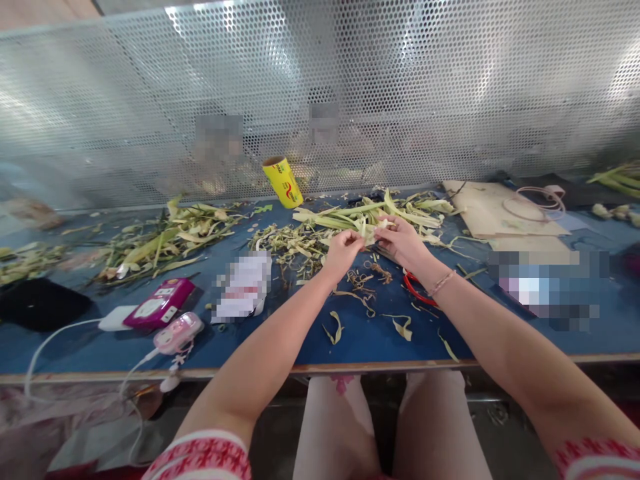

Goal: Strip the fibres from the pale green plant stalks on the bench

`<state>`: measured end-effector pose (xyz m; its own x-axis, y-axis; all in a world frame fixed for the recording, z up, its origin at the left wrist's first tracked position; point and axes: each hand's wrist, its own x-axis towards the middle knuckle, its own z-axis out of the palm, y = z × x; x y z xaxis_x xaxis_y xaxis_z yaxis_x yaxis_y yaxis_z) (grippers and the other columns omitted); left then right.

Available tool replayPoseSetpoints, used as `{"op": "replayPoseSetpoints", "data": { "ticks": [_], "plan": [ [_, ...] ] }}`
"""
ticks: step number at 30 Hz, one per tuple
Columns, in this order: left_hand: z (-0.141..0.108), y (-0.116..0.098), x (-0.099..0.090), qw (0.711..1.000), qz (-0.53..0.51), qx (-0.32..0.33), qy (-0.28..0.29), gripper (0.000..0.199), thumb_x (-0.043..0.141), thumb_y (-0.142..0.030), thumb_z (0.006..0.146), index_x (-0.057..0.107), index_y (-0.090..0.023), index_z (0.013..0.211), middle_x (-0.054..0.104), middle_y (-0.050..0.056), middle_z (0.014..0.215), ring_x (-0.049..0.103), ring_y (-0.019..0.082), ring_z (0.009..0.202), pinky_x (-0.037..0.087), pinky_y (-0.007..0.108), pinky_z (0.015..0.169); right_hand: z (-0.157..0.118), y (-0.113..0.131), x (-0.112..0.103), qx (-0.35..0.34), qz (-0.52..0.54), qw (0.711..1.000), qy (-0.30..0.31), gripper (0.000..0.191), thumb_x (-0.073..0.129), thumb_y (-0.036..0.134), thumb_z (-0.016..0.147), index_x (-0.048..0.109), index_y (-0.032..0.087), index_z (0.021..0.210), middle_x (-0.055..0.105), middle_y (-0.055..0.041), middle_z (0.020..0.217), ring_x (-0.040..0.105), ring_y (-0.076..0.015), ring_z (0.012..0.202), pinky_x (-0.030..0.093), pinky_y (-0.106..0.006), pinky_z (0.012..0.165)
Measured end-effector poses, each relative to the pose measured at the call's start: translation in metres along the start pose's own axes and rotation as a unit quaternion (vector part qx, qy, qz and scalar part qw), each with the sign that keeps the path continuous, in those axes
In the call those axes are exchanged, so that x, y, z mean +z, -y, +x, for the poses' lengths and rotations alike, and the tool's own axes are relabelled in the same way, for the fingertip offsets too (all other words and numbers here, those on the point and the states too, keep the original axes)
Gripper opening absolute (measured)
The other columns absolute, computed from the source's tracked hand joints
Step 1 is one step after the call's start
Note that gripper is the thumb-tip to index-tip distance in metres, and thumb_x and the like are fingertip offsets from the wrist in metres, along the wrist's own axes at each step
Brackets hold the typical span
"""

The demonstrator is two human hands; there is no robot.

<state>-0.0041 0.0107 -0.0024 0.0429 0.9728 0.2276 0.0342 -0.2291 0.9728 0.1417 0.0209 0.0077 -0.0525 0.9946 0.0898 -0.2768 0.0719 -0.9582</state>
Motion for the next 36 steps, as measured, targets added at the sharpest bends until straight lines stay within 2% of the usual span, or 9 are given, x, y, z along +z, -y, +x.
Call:
{"op": "replayPoseSetpoints", "data": {
  "ticks": [2, 6, 10, 14, 21, 24, 27, 32, 36],
  "plan": [
    [-0.0034, -0.0020, -0.0007, 0.992, 0.115, 0.056, -0.021, 0.013, 0.060, -0.014, 0.066, 0.051, -0.017, 0.056, 0.051, -0.003, 0.056, 0.045, 0.010, 0.057, 0.038, 0.026, 0.062, 0.0003, -0.0008, 0.0002, -0.012, -0.002, 1.000, -0.001, 0.040, 0.080, 0.029, 0.055, 0.052, 0.021, 0.082, 0.056, 0.0055, 0.065, 0.058, -0.0100, 0.062, 0.049, -0.025, 0.058],
    [-0.0086, -0.0049, 0.0009, 0.976, 0.178, 0.125, -0.020, 0.016, 0.058, -0.011, 0.066, 0.048, -0.018, 0.056, 0.049, -0.003, 0.061, 0.044, 0.010, 0.057, 0.037, 0.025, 0.060, -0.0019, -0.0018, 0.0017, -0.049, -0.022, 0.998, 0.027, 0.036, 0.080, 0.035, 0.058, 0.049, 0.021, 0.070, 0.053, 0.0046, 0.063, 0.058, -0.0113, 0.063, 0.050, -0.028, 0.065],
    [-0.0075, -0.0018, 0.0025, 0.968, 0.208, 0.139, -0.009, 0.016, 0.058, -0.012, 0.068, 0.048, -0.019, 0.057, 0.048, -0.002, 0.062, 0.044, 0.011, 0.057, 0.035, 0.026, 0.059, -0.0056, -0.0014, 0.0042, -0.058, -0.032, 0.996, 0.061, 0.038, 0.079, 0.040, 0.059, 0.048, 0.022, 0.070, 0.052, 0.0042, 0.063, 0.057, -0.0124, 0.063, 0.049, -0.030, 0.065],
    [-0.0046, 0.0017, 0.0028, 0.960, 0.229, 0.159, -0.006, 0.019, 0.059, -0.009, 0.065, 0.046, -0.019, 0.055, 0.045, -0.002, 0.058, 0.042, 0.012, 0.057, 0.032, 0.027, 0.060, -0.0075, -0.0028, 0.0064, -0.090, -0.083, 0.989, 0.085, 0.034, 0.079, 0.042, 0.059, 0.055, 0.020, 0.070, 0.053, 0.0034, 0.062, 0.050, -0.0104, 0.058, 0.043, -0.027, 0.059],
    [-0.0061, -0.0029, 0.0031, 0.964, 0.214, 0.157, 0.000, 0.029, 0.060, -0.005, 0.064, 0.039, -0.019, 0.050, 0.038, -0.003, 0.054, 0.036, 0.012, 0.055, 0.028, 0.028, 0.058, -0.0061, -0.0060, 0.0022, -0.113, -0.131, 0.976, 0.132, 0.036, 0.066, 0.054, 0.073, 0.065, 0.018, 0.073, 0.054, 0.0015, 0.063, 0.042, -0.0087, 0.054, 0.033, -0.026, 0.053],
    [-0.0067, -0.0040, 0.0015, 0.970, 0.192, 0.146, 0.011, 0.026, 0.058, -0.011, 0.072, 0.044, -0.019, 0.053, 0.043, -0.001, 0.056, 0.040, 0.013, 0.057, 0.031, 0.028, 0.061, -0.0059, -0.0050, 0.0010, -0.109, -0.135, 0.974, 0.143, 0.043, 0.059, 0.060, 0.078, 0.066, 0.018, 0.072, 0.051, 0.0006, 0.061, 0.043, -0.0100, 0.056, 0.034, -0.026, 0.054],
    [-0.0059, -0.0036, -0.0005, 0.966, 0.214, 0.142, 0.025, 0.030, 0.049, -0.023, 0.085, 0.047, -0.018, 0.056, 0.047, 0.000, 0.059, 0.045, 0.014, 0.061, 0.033, 0.028, 0.064, -0.0058, -0.0037, 0.0017, -0.107, -0.128, 0.979, 0.118, 0.045, 0.055, 0.062, 0.079, 0.067, 0.018, 0.077, 0.054, -0.0015, 0.068, 0.047, -0.0117, 0.061, 0.037, -0.026, 0.054],
    [-0.0044, -0.0033, -0.0009, 0.950, 0.255, 0.175, 0.039, 0.033, 0.044, -0.018, 0.087, 0.045, -0.017, 0.054, 0.049, 0.001, 0.062, 0.049, 0.014, 0.067, 0.036, 0.028, 0.069, -0.0018, -0.0060, 0.0004, -0.159, -0.208, 0.963, 0.064, 0.034, 0.055, 0.052, 0.082, 0.068, 0.020, 0.082, 0.055, -0.0026, 0.074, 0.048, -0.0131, 0.062, 0.039, -0.028, 0.057],
    [-0.0044, -0.0017, 0.0001, 0.959, 0.229, 0.161, 0.037, 0.031, 0.045, -0.018, 0.087, 0.046, -0.017, 0.056, 0.050, 0.000, 0.061, 0.049, 0.013, 0.065, 0.036, 0.027, 0.065, 0.0017, -0.0092, -0.0012, -0.180, -0.257, 0.948, 0.062, 0.019, 0.056, 0.035, 0.078, 0.068, 0.020, 0.080, 0.055, -0.0020, 0.071, 0.051, -0.0156, 0.067, 0.041, -0.030, 0.062]
  ]
}}
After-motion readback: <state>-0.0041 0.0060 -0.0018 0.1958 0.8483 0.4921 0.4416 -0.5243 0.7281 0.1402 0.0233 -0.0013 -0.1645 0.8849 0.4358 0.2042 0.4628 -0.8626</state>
